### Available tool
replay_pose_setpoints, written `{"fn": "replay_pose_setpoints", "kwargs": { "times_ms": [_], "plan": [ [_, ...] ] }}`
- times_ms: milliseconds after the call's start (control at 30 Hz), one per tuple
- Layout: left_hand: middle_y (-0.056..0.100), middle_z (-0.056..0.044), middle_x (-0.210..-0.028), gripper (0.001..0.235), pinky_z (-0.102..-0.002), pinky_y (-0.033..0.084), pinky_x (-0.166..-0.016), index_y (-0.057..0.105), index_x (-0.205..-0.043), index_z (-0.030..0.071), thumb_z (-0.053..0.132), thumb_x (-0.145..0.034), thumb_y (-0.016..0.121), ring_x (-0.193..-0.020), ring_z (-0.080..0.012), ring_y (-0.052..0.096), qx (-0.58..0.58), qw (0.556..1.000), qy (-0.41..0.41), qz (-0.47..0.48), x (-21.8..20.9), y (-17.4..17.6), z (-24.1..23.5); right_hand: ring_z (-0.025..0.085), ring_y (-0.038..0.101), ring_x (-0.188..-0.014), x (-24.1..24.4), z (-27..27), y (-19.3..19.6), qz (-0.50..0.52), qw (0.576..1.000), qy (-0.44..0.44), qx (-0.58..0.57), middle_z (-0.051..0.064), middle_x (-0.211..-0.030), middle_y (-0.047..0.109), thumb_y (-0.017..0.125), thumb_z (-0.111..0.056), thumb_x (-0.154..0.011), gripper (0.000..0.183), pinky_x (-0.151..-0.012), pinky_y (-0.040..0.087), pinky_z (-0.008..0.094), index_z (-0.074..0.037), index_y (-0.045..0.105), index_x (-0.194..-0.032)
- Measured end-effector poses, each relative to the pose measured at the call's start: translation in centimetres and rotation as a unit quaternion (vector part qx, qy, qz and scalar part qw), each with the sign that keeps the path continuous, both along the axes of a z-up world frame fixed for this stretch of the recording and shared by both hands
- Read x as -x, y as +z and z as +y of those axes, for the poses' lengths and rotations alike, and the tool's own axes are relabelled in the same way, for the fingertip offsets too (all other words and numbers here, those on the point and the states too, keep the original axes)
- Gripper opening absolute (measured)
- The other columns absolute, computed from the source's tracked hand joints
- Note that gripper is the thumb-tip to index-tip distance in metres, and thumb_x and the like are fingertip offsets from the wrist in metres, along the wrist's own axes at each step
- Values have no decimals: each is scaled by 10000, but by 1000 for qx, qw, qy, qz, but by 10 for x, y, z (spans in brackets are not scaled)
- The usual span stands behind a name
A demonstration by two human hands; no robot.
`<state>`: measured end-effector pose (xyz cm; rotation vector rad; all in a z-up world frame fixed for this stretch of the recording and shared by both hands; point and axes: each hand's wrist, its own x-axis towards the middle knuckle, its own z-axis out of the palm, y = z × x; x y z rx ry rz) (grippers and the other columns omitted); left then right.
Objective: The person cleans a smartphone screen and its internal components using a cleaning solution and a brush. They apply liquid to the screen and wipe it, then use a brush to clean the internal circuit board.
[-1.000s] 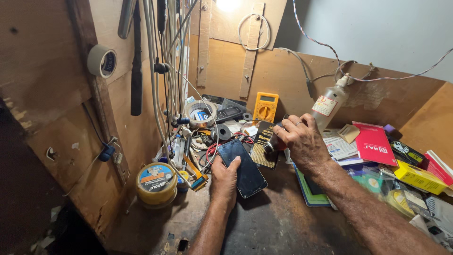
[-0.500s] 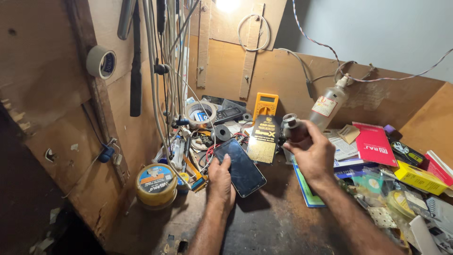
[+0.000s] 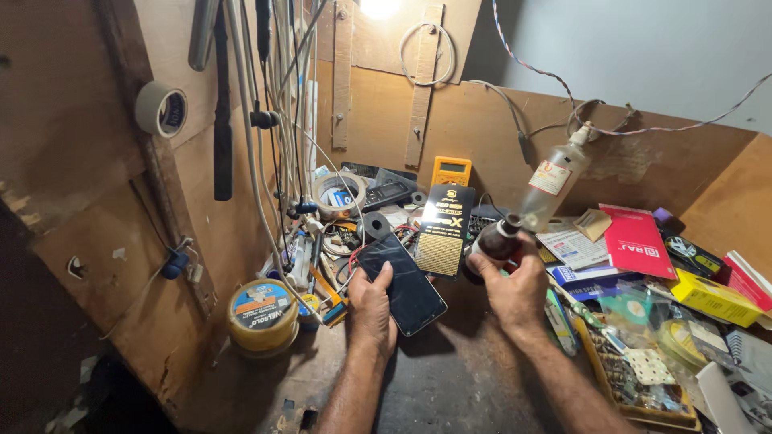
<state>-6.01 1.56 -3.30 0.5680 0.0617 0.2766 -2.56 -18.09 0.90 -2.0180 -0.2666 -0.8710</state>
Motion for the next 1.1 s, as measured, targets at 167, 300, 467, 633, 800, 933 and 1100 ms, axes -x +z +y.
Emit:
{"fn": "replay_pose_setpoints", "kwargs": {
  "times_ms": [167, 300, 467, 633, 800, 933, 1100],
  "plan": [
    [714, -110, -1046, 243, -363, 628, -823, 598, -1185, 4, 56, -948, 617, -897, -207, 724, -33, 999, 21, -11, 2, 0, -2, 225, 731, -1007, -7, 1, -16, 8, 999, 22, -29, 131, -1132, 740, 852, -101, -765, 613, -892, 590, 358, -31, 593, -1316],
    [719, -101, -1034, 244, -355, 630, -789, 612, -1174, 21, 65, -934, 621, -881, -190, 727, -50, 998, 20, 34, 4, 6, -1, 222, 721, -1046, -11, 0, -20, -29, 1000, -1, 9, 133, -1165, 724, 807, -41, -774, 634, -916, 582, 362, -26, 570, -1362],
    [719, -93, -1022, 246, -348, 628, -753, 605, -1169, 33, 64, -926, 620, -856, -197, 722, -55, 998, 14, -6, 6, 6, -2, 229, 743, -1023, -7, -1, -22, 14, 1000, -10, -2, 126, -1120, 747, 827, -103, -801, 549, -909, 596, 360, -33, 596, -1294],
    [719, -94, -1029, 232, -329, 623, -766, 612, -1166, 17, 41, -938, 641, -860, -176, 722, -61, 997, 36, -19, 3, 1, -2, 261, 726, -1053, 0, -3, -24, 39, 999, -33, 9, 139, -1157, 727, 880, -171, -747, 620, -914, 572, 388, -27, 591, -1277],
    [715, -92, -1000, 212, -353, 637, -739, 601, -1130, 40, 61, -921, 626, -825, -194, 731, -48, 999, 21, -9, 5, 2, -4, 277, 685, -1142, 1, -8, -28, 10, 999, -37, 28, 169, -1215, 698, 886, -165, -718, 700, -980, 539, 399, -12, 548, -1312],
    [715, -107, -997, 207, -372, 638, -734, 596, -1127, 31, 70, -927, 631, -818, -215, 731, -49, 998, 23, -12, 6, 5, -5, 294, 681, -1123, -7, -6, -27, 6, 999, -34, 31, 178, -1203, 693, 828, -82, -701, 731, -968, 533, 405, -14, 524, -1363],
    [722, -98, -1015, 218, -357, 630, -771, 600, -1146, 31, 68, -933, 629, -870, -201, 726, -46, 999, 25, 6, 4, 1, -4, 283, 739, -1004, -26, -8, -18, 14, 999, -26, 31, 160, -1083, 755, 810, -138, -714, 583, -893, 567, 400, -26, 641, -1260]
  ]
}}
